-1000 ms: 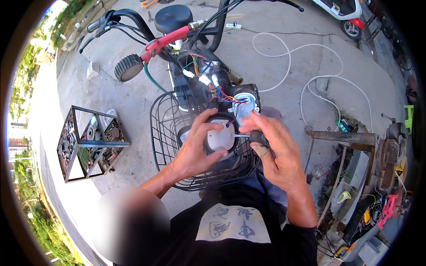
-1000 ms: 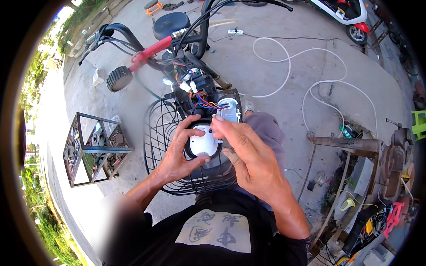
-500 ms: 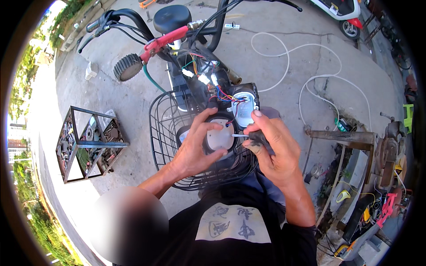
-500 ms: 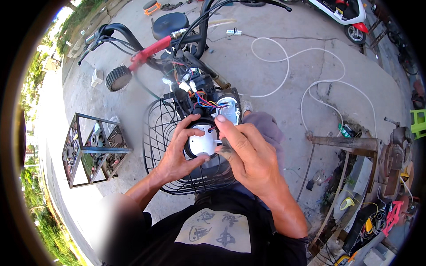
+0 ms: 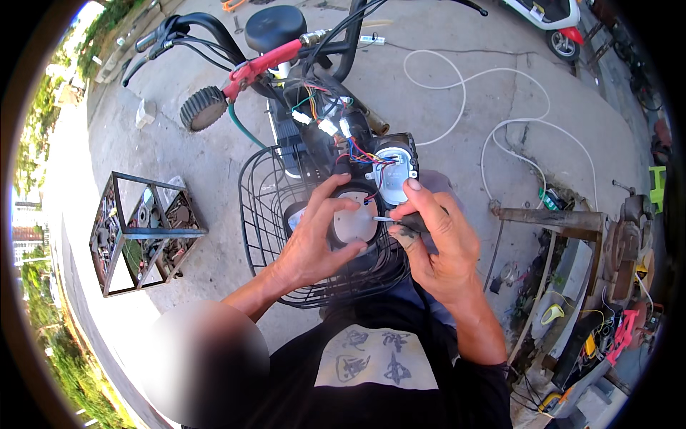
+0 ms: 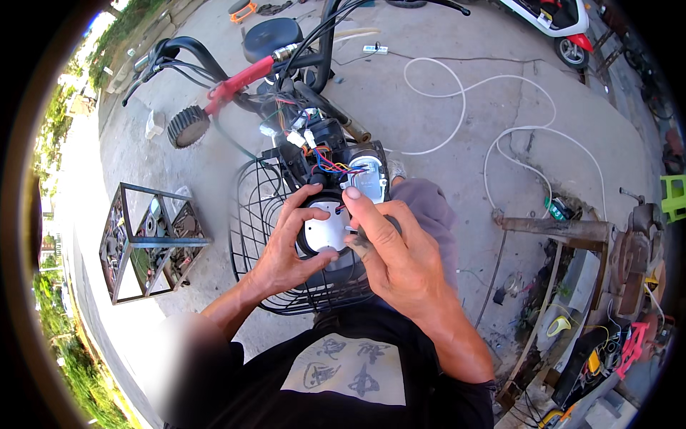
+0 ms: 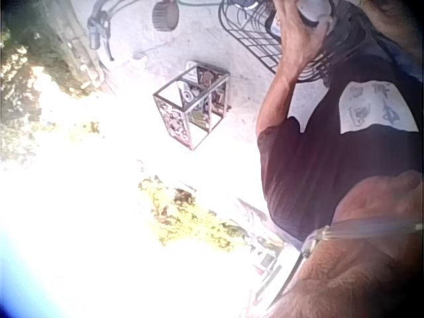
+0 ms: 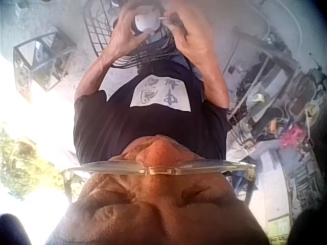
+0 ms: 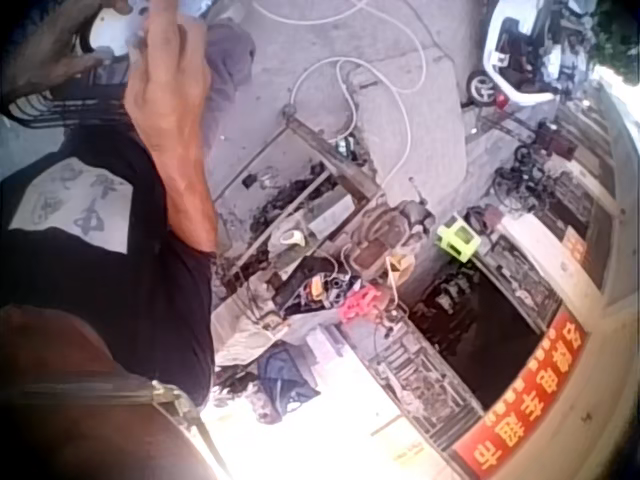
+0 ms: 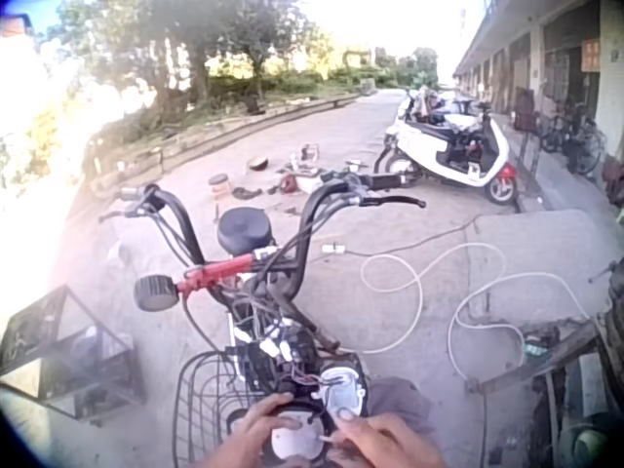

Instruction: The person repairs an electric bike headlight by connecting wires, testing the light, and securing the cover. They use pliers to strip wires and a screwdriver to tighten screws on the headlight cover.

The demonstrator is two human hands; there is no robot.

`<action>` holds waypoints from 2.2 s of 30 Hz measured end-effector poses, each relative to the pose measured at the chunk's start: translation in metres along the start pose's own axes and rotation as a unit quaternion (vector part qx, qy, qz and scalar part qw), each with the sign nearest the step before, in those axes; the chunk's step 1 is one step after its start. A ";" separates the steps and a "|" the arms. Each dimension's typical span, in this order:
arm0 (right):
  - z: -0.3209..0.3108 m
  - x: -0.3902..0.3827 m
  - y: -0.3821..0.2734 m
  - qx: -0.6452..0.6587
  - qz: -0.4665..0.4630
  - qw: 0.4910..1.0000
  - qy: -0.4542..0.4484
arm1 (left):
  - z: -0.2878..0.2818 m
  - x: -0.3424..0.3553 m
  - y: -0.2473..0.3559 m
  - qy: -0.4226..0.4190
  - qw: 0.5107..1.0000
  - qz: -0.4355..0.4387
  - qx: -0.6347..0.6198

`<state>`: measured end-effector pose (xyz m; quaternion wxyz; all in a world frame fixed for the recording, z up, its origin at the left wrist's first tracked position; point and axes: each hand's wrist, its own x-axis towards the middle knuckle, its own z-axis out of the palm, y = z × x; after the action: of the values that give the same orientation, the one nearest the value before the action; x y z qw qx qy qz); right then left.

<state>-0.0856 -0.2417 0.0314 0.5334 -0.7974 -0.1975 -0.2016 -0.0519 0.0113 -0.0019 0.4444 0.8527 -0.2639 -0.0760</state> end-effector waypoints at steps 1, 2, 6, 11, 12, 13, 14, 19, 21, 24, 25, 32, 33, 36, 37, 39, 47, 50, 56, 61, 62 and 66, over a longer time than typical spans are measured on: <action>0.002 -0.001 -0.001 -0.019 -0.002 1.000 0.017 | -0.001 0.001 0.001 -0.002 1.000 0.008 0.008; 0.001 -0.003 -0.001 -0.032 0.008 0.999 0.017 | -0.001 0.002 0.001 -0.005 1.000 0.016 0.015; -0.002 0.001 -0.008 -0.004 0.030 0.999 0.028 | -0.001 0.000 0.001 -0.005 1.000 0.005 0.010; -0.014 0.004 -0.004 0.043 0.010 0.998 -0.043 | 0.000 -0.003 0.000 0.004 1.000 -0.021 -0.009; -0.013 0.000 -0.004 0.030 0.010 0.999 -0.033 | 0.000 -0.002 0.001 0.002 1.000 -0.017 -0.009; -0.012 -0.004 -0.003 0.017 0.010 1.000 -0.023 | 0.000 -0.001 0.001 0.001 1.000 -0.014 -0.008; -0.010 -0.006 -0.003 0.008 0.007 1.000 -0.009 | 0.000 -0.001 0.001 0.000 1.000 -0.010 -0.007; 0.002 -0.010 -0.002 -0.011 -0.001 0.999 0.044 | 0.002 -0.001 0.003 0.000 1.000 -0.023 -0.012; 0.002 -0.010 -0.001 -0.024 -0.005 0.999 0.047 | 0.004 -0.002 0.002 0.004 1.000 -0.016 -0.007; 0.000 -0.010 0.000 -0.015 0.014 0.999 0.049 | 0.004 -0.002 0.001 0.007 1.000 -0.012 -0.003; -0.001 -0.009 0.000 -0.007 0.023 0.999 0.049 | 0.004 -0.003 0.002 0.007 1.000 -0.014 -0.001; -0.005 -0.011 -0.010 0.093 -0.023 0.989 0.116 | -0.002 -0.002 0.002 0.001 1.000 -0.029 -0.008; -0.007 -0.008 -0.015 0.117 -0.032 0.980 0.157 | -0.001 -0.002 0.001 0.002 0.999 -0.030 -0.012; -0.030 -0.009 -0.032 0.167 0.036 0.959 0.227 | -0.001 0.002 0.004 -0.004 0.999 -0.036 -0.015; -0.046 -0.016 -0.026 0.161 0.036 0.956 0.243 | 0.006 0.011 0.006 -0.019 0.999 -0.028 -0.023; -0.062 -0.037 -0.021 0.199 0.020 0.942 0.269 | 0.007 0.005 -0.006 0.000 0.999 0.016 0.032; -0.199 -0.220 -0.032 -0.245 0.218 0.827 0.458 | 0.011 -0.010 0.001 0.003 0.994 0.058 0.092; -0.242 -0.314 -0.063 -0.489 0.253 0.663 0.507 | 0.006 -0.012 0.010 0.007 0.990 0.086 0.112; -0.277 -0.530 -0.144 -0.639 0.337 0.343 0.600 | 0.007 -0.001 -0.040 0.029 0.989 0.126 0.073; -0.300 -0.615 -0.189 -0.617 0.474 0.220 0.588 | 0.010 0.016 -0.056 0.030 0.959 0.280 0.023; -0.310 -0.617 -0.190 -0.605 0.497 0.220 0.582 | 0.021 0.057 -0.108 0.042 0.875 0.479 -0.057; -0.327 -0.639 -0.196 -0.583 0.582 0.198 0.532 | 0.006 0.003 -0.023 -0.024 0.993 0.105 0.051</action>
<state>-0.7624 -0.5406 -0.0434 -0.1366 -0.4761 0.8260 -0.2693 -0.0426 0.0165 -0.0235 0.3991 0.8399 -0.3661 -0.0360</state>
